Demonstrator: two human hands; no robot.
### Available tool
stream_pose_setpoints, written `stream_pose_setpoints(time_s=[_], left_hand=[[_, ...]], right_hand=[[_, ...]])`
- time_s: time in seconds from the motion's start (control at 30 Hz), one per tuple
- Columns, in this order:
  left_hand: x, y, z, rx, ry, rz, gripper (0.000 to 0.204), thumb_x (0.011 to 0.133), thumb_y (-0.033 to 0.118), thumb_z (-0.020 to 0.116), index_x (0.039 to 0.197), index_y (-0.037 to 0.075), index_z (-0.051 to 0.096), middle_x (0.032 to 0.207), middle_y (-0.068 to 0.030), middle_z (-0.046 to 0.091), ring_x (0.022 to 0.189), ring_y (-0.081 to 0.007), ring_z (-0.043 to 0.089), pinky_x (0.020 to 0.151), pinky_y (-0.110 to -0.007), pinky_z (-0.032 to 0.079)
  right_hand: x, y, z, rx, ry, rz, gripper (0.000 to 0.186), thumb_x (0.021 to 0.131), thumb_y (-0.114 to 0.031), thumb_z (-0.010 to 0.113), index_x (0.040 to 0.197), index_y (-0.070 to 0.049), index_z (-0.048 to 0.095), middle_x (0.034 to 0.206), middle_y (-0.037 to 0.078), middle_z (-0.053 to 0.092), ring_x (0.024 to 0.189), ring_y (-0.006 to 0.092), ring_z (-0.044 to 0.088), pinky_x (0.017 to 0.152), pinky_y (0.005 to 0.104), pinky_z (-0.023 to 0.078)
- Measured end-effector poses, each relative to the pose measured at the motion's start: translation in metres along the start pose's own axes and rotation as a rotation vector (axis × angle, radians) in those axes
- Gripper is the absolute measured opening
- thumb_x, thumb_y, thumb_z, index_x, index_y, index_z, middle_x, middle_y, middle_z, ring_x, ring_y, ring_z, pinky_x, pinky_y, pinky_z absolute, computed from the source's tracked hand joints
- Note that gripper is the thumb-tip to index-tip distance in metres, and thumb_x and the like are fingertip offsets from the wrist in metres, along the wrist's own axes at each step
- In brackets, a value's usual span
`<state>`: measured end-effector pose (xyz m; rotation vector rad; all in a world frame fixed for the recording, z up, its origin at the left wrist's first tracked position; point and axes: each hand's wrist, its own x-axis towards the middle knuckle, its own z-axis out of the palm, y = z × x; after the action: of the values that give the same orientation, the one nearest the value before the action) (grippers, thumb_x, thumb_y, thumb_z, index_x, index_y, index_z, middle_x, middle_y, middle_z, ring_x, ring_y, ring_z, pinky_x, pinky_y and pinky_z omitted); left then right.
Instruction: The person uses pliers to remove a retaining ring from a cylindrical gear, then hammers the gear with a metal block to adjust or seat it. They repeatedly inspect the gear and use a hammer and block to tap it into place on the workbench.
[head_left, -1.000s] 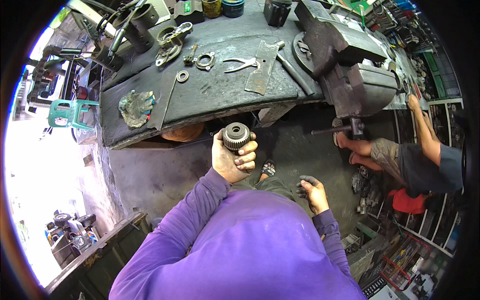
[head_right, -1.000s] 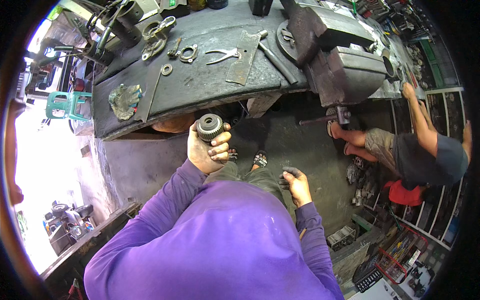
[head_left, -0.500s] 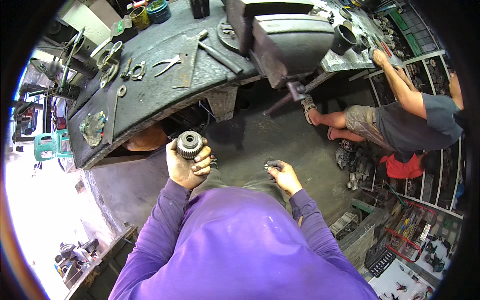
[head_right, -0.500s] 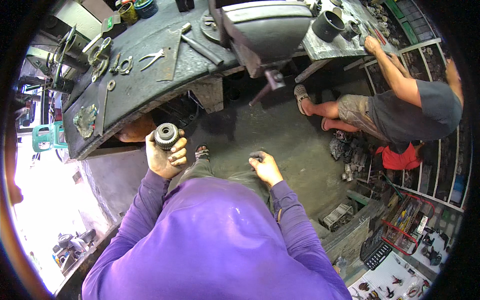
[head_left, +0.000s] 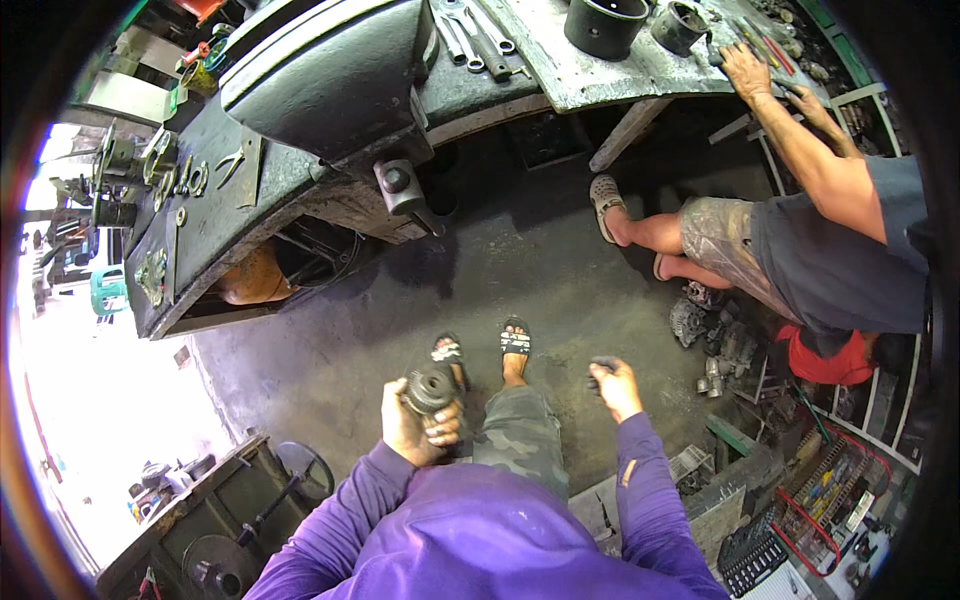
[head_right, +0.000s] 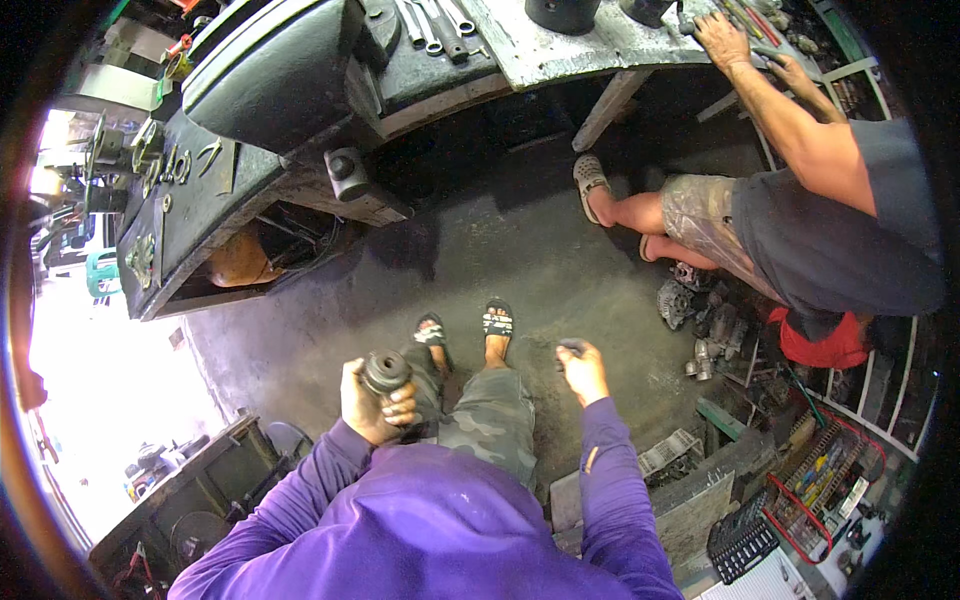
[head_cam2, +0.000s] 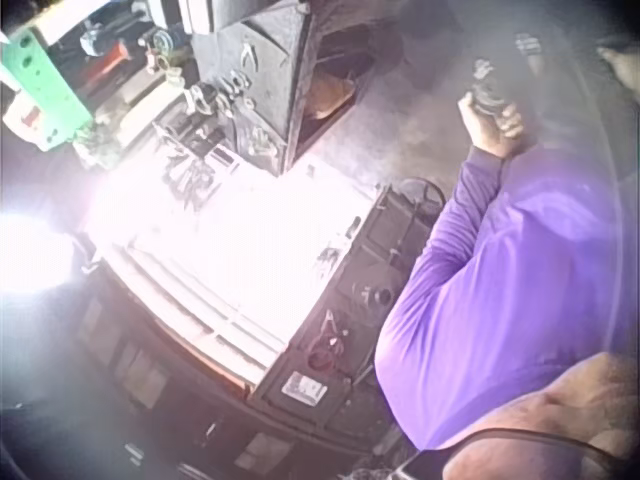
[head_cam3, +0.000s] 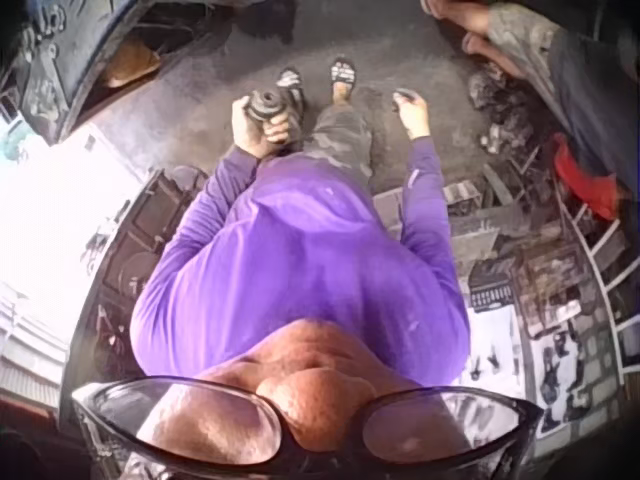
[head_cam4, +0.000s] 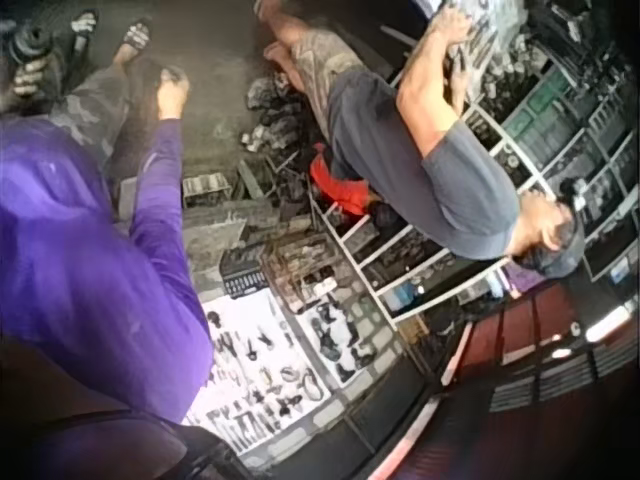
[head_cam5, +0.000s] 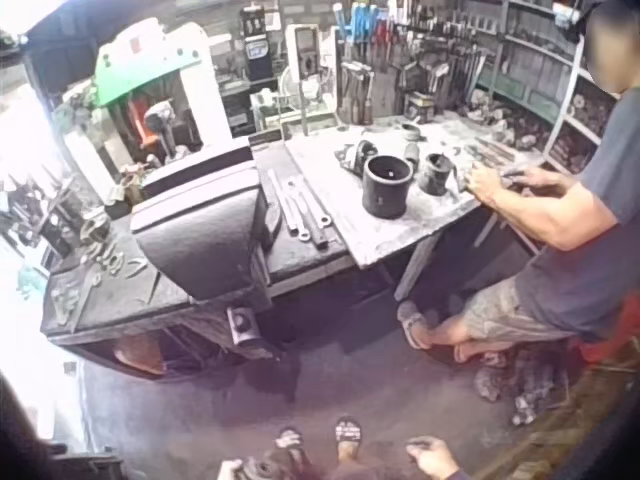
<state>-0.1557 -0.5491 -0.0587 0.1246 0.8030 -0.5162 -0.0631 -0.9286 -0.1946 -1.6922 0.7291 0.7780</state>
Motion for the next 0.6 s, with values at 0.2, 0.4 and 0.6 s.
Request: stream_pose_setpoints(time_s=[0.2,0.4,0.6], left_hand=[[0.022,-0.033,0.004,0.039,0.070,-0.027,0.064,0.086,0.071,0.046,0.099,0.009,0.059,0.075,-0.0063,0.050,0.056,-0.0166,0.040,0.050,-0.031,0.033],[0.024,-0.021,-0.028,-0.002,0.224,0.234,0.067,0.084,0.070,0.049,0.107,0.009,0.064,0.079,-0.0093,0.055,0.060,-0.0200,0.046,0.054,-0.033,0.036],[0.028,-0.019,-0.091,-0.085,0.449,0.344,0.065,0.080,0.067,0.056,0.106,0.009,0.068,0.088,-0.0138,0.067,0.069,-0.0260,0.056,0.065,-0.037,0.044]], right_hand=[[0.018,0.034,-0.020,0.073,0.052,0.082,0.023,0.099,-0.008,0.071,0.120,0.000,0.070,0.095,0.008,0.074,0.076,0.0162,0.070,0.066,0.0309,0.057],[0.040,0.059,0.045,-0.380,-0.245,-0.151,0.030,0.095,-0.014,0.075,0.120,0.002,0.072,0.098,0.013,0.077,0.086,0.0215,0.071,0.080,0.0370,0.057],[0.087,0.048,0.109,-0.493,-0.417,-0.255,0.035,0.093,-0.020,0.074,0.121,0.001,0.073,0.113,0.022,0.077,0.105,0.0327,0.075,0.093,0.0406,0.056]])
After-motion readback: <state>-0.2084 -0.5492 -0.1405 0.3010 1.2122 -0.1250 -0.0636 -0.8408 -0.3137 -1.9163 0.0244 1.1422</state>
